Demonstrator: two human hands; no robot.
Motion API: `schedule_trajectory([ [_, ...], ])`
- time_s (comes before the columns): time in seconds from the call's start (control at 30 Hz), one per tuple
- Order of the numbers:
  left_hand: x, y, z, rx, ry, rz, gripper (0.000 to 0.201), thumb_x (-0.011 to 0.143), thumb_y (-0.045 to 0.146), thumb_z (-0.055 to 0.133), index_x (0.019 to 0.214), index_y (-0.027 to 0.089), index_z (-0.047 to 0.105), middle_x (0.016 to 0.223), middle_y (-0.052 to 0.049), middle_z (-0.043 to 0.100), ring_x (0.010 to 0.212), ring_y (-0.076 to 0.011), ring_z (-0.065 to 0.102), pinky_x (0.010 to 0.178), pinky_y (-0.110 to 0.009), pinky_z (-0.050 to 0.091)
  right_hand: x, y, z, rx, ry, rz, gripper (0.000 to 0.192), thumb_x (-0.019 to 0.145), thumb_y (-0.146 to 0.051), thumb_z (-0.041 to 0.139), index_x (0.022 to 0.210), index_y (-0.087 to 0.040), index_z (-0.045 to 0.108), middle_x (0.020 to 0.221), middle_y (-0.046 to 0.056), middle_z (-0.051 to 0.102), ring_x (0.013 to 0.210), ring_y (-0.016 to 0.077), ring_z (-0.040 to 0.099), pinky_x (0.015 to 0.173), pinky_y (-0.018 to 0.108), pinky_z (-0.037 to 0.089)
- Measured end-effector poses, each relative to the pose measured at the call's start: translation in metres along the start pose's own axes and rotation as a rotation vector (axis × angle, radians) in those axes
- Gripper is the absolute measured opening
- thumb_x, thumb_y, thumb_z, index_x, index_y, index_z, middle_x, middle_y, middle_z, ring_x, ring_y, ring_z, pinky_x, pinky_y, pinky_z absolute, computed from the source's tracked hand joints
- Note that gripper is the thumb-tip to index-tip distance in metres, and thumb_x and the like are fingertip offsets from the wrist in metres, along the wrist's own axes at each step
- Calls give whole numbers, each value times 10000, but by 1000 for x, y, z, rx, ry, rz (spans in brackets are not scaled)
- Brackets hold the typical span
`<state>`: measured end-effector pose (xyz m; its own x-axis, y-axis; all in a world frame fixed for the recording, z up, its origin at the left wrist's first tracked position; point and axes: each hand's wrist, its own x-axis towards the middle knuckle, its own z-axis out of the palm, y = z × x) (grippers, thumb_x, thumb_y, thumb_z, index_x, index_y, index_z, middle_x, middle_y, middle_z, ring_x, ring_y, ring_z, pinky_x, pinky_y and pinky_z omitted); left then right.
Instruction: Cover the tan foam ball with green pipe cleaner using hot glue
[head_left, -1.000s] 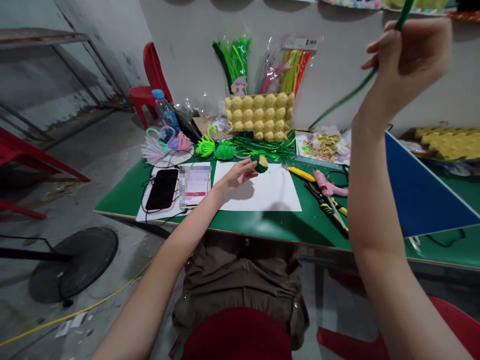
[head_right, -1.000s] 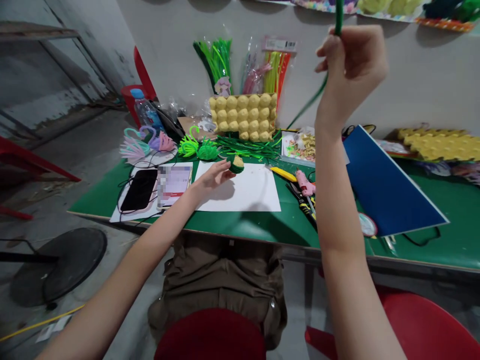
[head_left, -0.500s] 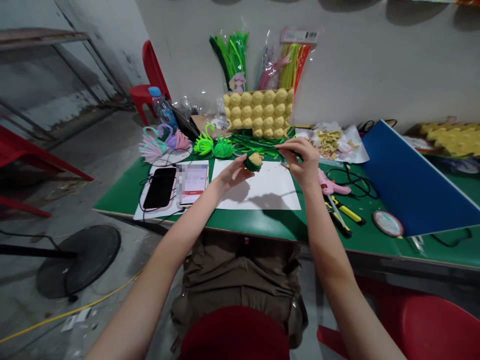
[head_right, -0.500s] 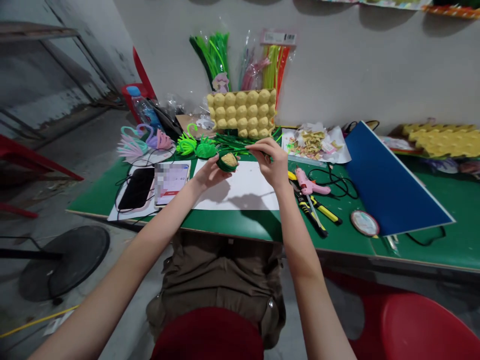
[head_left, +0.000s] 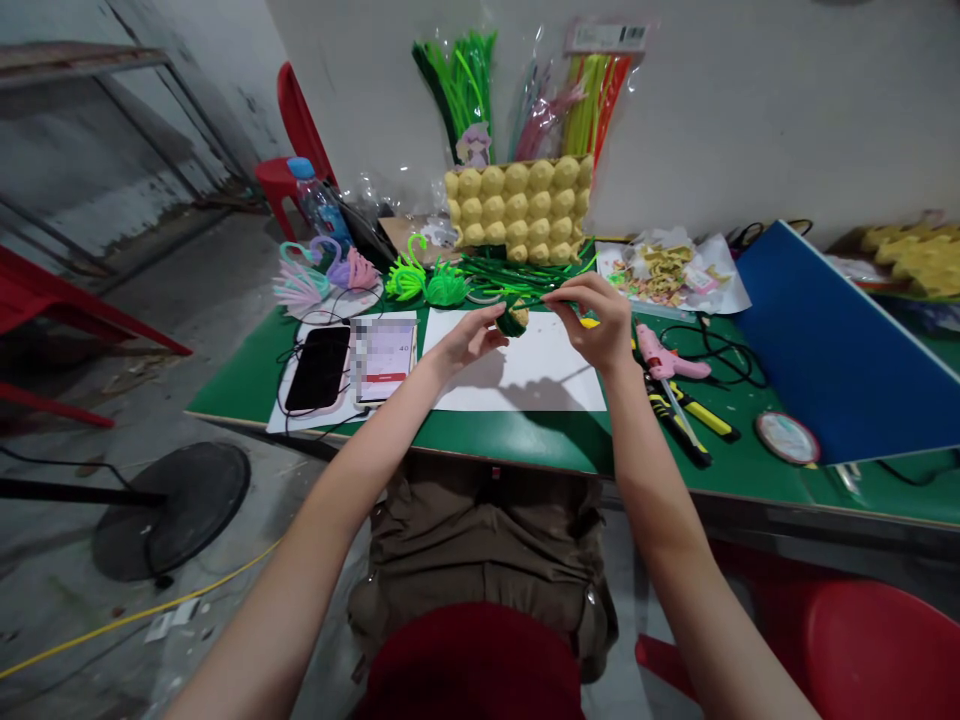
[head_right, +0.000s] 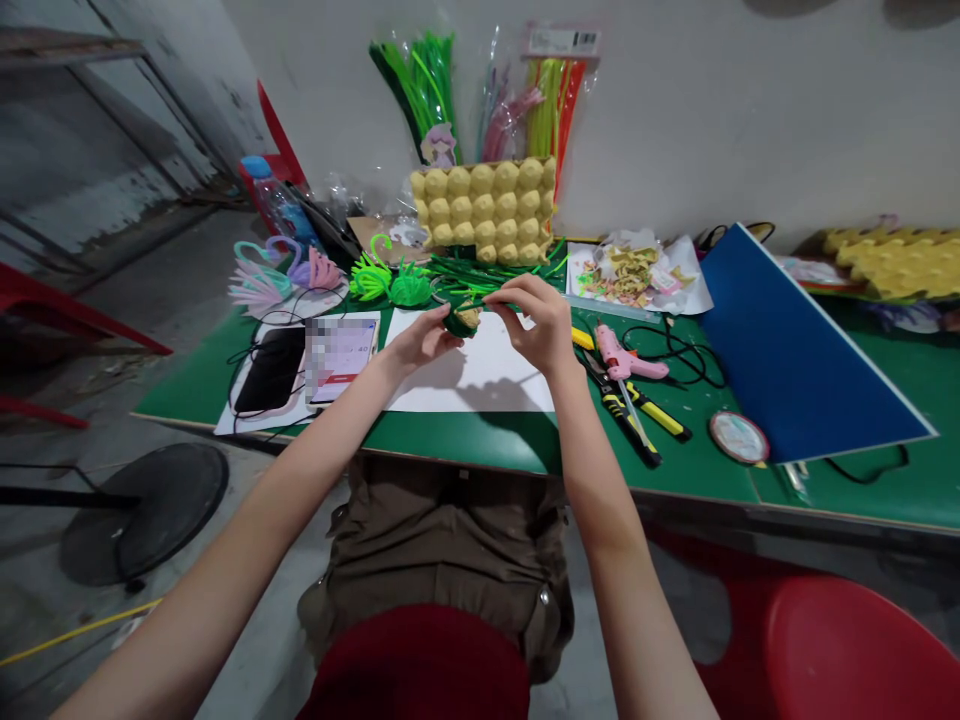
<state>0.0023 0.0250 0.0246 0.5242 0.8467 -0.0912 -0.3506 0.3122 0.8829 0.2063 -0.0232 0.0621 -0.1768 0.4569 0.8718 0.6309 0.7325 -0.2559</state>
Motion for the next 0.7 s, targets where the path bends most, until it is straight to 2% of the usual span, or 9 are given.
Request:
schedule_trajectory([
  [0.2,-2,1,3,-8,-5,5,435,611,458,927,861,160,734,812,0,738,670,-93,627,610,-210,489,-2,2,1,-43,-52,0,232,982,-324,589,855,-237,763,841,59,700,791,195,659,682,335,497],
  [0.4,-2,1,5,-15,15,16,475,542,448,959,838,165,718,776,34,709,641,-83,607,599,-222,479,-4,4,1,-65,-56,-23,229,989,-334,589,874,-239,763,854,60,693,814,204,644,705,343,455],
  [0.7,-1,-1,5,15,86,20,444,573,405,950,843,160,696,793,16,700,650,-94,610,611,-232,473,-7,5,1,-160,-82,-20,236,996,-327,566,888,-240,757,867,58,692,820,206,624,714,347,416],
])
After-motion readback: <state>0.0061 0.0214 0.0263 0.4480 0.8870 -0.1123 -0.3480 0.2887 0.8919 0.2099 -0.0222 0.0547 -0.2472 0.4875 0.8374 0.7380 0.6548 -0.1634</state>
